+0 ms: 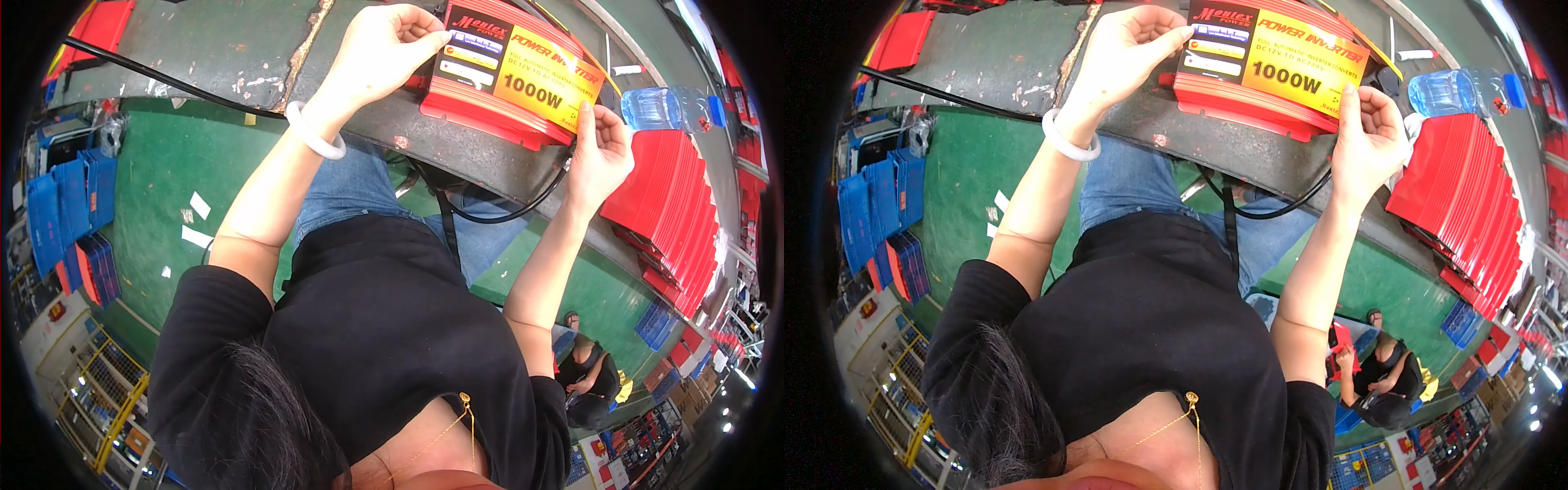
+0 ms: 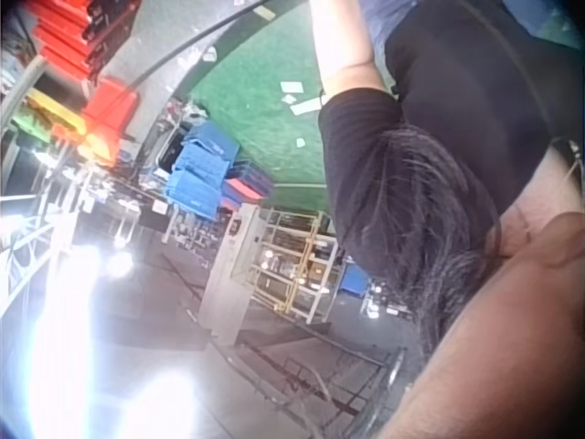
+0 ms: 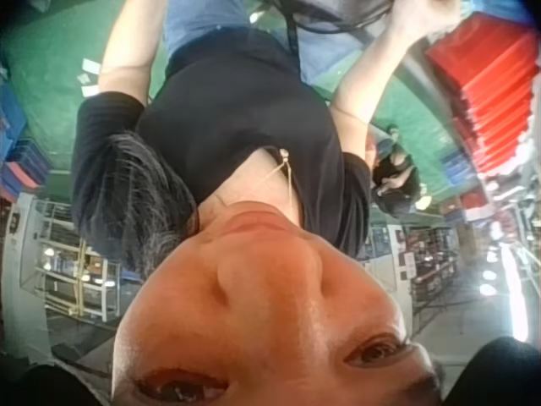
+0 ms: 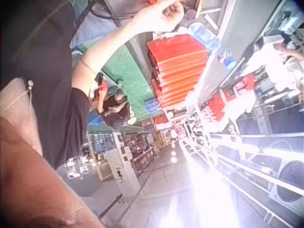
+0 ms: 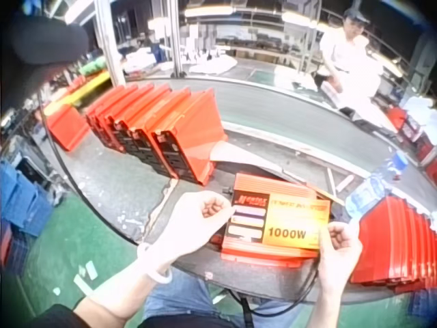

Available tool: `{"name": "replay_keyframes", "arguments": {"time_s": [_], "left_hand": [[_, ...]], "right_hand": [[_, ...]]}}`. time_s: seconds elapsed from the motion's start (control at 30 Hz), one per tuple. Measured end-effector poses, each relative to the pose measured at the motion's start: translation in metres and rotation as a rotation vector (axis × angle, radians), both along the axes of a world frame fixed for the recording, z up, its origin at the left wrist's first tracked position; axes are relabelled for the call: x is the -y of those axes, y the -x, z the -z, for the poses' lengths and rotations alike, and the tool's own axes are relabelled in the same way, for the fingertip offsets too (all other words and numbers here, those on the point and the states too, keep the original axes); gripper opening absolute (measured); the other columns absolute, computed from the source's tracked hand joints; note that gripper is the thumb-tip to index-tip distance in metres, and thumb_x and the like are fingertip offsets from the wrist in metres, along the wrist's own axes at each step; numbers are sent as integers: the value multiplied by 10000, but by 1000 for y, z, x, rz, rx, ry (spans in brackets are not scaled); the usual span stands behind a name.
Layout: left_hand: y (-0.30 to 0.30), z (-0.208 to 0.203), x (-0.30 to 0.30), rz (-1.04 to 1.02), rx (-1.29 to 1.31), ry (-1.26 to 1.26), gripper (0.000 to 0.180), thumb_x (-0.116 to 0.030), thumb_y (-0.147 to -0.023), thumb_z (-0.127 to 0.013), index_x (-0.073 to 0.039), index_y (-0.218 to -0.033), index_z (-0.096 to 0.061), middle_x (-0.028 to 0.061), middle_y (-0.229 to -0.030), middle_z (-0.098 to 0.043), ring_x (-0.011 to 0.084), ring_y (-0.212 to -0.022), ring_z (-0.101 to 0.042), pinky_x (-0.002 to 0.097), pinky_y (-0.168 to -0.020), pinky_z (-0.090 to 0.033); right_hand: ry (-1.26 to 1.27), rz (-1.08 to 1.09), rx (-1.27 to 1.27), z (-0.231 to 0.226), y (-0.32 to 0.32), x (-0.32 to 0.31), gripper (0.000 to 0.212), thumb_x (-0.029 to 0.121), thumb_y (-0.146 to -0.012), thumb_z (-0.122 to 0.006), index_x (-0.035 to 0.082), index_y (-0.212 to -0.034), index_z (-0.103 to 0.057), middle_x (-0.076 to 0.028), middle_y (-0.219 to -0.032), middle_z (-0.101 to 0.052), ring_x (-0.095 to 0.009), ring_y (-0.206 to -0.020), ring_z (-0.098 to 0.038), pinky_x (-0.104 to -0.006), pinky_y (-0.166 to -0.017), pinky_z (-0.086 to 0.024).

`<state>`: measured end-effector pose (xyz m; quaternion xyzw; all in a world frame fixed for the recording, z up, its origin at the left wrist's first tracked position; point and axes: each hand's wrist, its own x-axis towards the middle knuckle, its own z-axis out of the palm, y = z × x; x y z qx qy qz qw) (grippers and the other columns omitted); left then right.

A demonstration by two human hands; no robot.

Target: Clean an electronic power inverter and apply a product label.

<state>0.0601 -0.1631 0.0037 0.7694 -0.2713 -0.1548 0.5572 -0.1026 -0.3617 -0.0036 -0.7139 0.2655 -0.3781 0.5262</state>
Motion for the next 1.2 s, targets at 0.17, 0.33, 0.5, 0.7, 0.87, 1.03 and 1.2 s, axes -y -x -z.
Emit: {"name": "replay_keyframes", "arguments": {"time_s": [0.17,0.33,0.5,0.7,0.87,1.03,1.2], "left_hand": [[1,-2,1,0,-9,4,162,-141,-841,-628,19,-820,-638,14,-676,-615,58,-613,-537,212,-588,-445],[2,-6,0,-11,41,-28,141,-135,-834,-633,4,-811,-628,10,-672,-608,56,-609,-536,213,-584,-444],[5,-10,-1,-21,16,12,128,-125,-829,-634,0,-804,-621,13,-664,-601,61,-606,-536,215,-579,-441],[10,-15,0,-58,80,-26,121,-120,-829,-635,-2,-816,-615,20,-660,-596,65,-602,-534,215,-574,-439],[16,-12,-1,-96,40,-24,103,-98,-832,-634,2,-833,-608,20,-662,-596,56,-587,-526,202,-565,-433],[16,9,-3,-80,71,226,137,-95,-849,-638,3,-930,-588,-4,-760,-598,42,-684,-556,172,-629,-453],[11,4,-3,-64,11,245,120,-71,-858,-620,16,-930,-581,4,-807,-608,56,-717,-563,187,-679,-468]], "right_hand": [[1,2,7,1,0,0,88,11,-824,-657,-40,-882,-616,-51,-783,-633,-63,-696,-587,-174,-654,-480],[-1,-4,37,0,-1,-1,109,45,-823,-665,-32,-871,-605,-36,-754,-620,-51,-654,-569,-164,-614,-464],[3,-5,34,0,-1,-1,111,50,-827,-663,-32,-872,-605,-35,-752,-621,-51,-650,-569,-163,-612,-463],[-5,-10,51,-2,-1,-1,99,31,-825,-660,-37,-877,-608,-42,-770,-626,-59,-676,-578,-171,-634,-471],[21,10,73,-11,2,-7,84,13,-829,-651,-42,-878,-611,-43,-782,-626,-60,-694,-577,-174,-649,-472],[227,37,91,-26,8,-14,102,7,-811,-668,-41,-873,-602,-34,-774,-606,-59,-662,-563,-179,-622,-470],[239,29,180,-44,6,-24,92,-4,-811,-663,-37,-867,-598,-33,-784,-602,-63,-671,-560,-181,-635,-468]]}}
